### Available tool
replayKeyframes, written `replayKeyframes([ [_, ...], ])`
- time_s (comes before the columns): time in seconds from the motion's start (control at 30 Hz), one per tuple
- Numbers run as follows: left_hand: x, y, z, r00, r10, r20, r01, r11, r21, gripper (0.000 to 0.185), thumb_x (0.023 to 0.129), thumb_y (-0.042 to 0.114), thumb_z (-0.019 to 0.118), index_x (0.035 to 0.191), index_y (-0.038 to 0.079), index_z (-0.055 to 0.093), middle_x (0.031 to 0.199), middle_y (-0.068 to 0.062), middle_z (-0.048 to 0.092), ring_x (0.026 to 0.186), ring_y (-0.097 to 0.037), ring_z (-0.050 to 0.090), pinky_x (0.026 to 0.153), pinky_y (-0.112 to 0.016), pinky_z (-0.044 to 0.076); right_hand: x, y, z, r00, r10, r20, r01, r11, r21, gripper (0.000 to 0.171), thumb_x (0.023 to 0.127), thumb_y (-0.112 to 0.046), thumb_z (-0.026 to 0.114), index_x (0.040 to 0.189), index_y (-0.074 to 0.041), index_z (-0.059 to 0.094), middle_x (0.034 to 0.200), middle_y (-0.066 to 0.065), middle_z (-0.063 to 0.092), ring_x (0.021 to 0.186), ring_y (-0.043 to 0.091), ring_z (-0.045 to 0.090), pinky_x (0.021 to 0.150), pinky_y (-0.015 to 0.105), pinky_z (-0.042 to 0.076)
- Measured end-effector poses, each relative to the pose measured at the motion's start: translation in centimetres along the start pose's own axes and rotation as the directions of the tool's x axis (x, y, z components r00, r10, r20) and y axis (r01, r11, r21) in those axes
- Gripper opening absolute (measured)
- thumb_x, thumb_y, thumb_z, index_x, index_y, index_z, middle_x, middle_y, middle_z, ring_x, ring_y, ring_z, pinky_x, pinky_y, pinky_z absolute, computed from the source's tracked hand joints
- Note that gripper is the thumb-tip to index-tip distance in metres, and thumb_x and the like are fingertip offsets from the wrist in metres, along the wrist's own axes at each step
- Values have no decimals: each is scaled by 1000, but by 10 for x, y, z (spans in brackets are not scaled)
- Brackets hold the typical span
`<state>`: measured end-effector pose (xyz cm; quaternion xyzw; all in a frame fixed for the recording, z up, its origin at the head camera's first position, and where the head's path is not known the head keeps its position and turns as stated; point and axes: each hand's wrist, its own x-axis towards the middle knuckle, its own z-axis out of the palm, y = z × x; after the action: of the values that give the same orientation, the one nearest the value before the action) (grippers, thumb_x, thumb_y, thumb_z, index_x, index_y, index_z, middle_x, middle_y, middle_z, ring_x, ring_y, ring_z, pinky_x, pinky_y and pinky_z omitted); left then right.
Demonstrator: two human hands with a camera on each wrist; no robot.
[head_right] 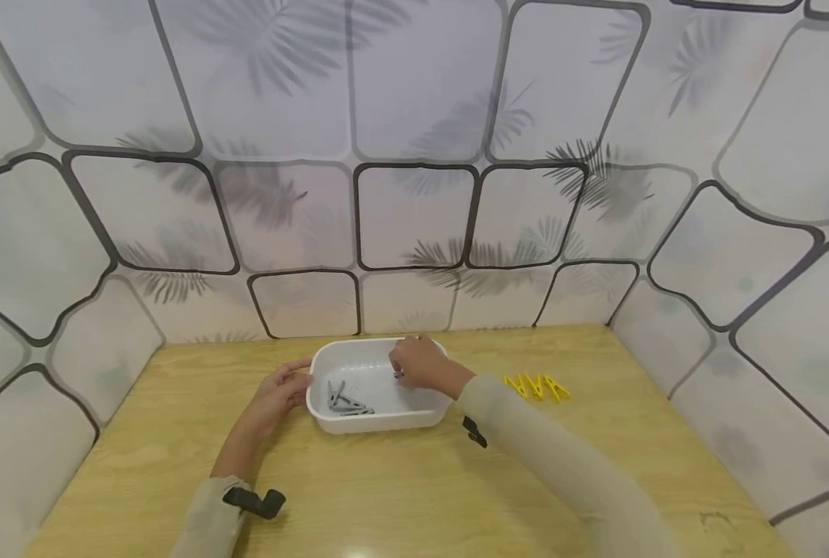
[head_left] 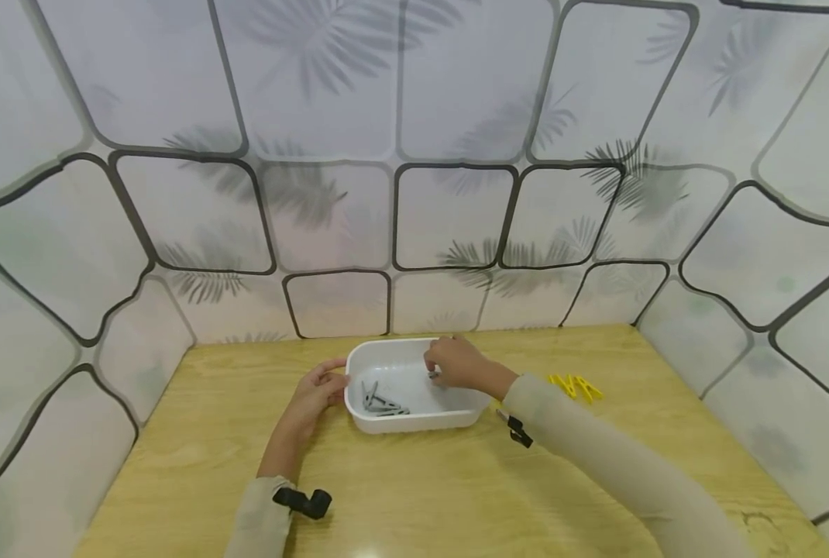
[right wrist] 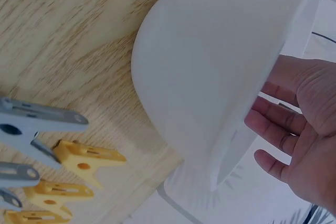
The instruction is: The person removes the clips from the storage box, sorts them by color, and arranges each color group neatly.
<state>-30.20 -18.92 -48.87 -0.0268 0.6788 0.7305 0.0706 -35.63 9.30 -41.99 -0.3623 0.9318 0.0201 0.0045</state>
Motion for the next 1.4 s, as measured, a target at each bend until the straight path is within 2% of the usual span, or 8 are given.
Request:
replayKeyframes([
  [0.23,1,7,-1,1000,13,16,-13,1000,0,52,100,11,63,148,0,46,95,5,65,82,-5,64,76,-19,54,-7,4,-14,1000,-5,-8,5,998,-57,16,83,-17,85,82,-13,70,89,4,69,86,23,64,85,52,48],
  [0.57,1,4,1,1000,12,27,-12,1000,-8,53,100,11,63,148,-1,44,99,4,65,84,-6,64,77,-20,55,-20,11,-17,999,12,30,-9,996,-91,18,83,-18,84,81,-13,67,87,4,67,84,24,63,94,59,48],
  [0.87,1,0,1,994,99,50,-98,995,-21,51,95,18,69,140,0,53,97,4,67,83,-5,65,76,-20,55,-33,18,-21,1000,5,0,-5,990,-141,15,82,-15,83,82,-12,68,86,4,66,85,26,63,96,59,48],
  [0.97,1,1,1,997,71,41,-71,997,-16,51,96,17,69,141,0,52,99,3,68,83,-5,64,76,-20,54,-39,20,-22,1000,6,-9,-7,992,-129,15,82,-16,83,83,-12,69,87,4,66,85,25,63,93,56,49],
  [1.1,1,1,1,999,24,33,-24,1000,5,52,100,13,64,147,0,46,101,4,67,84,-5,64,78,-20,54,-49,24,-24,998,1,-61,-8,994,-107,17,81,-17,85,84,-13,69,86,3,65,84,23,62,82,49,48],
  [1.23,1,1,-1,1000,14,25,-14,1000,5,52,101,12,62,149,0,44,100,6,67,85,-6,64,77,-20,54,-57,30,-25,992,-12,-123,3,997,-75,18,81,-18,86,84,-13,69,87,3,65,83,21,60,77,44,44],
  [1.4,-1,0,-1,999,15,32,-15,1000,13,51,102,13,62,148,0,45,100,6,67,86,-6,65,78,-20,55,-70,39,-29,988,8,-157,-13,999,-33,17,83,-21,85,84,-14,70,90,2,68,84,21,61,78,46,46],
])
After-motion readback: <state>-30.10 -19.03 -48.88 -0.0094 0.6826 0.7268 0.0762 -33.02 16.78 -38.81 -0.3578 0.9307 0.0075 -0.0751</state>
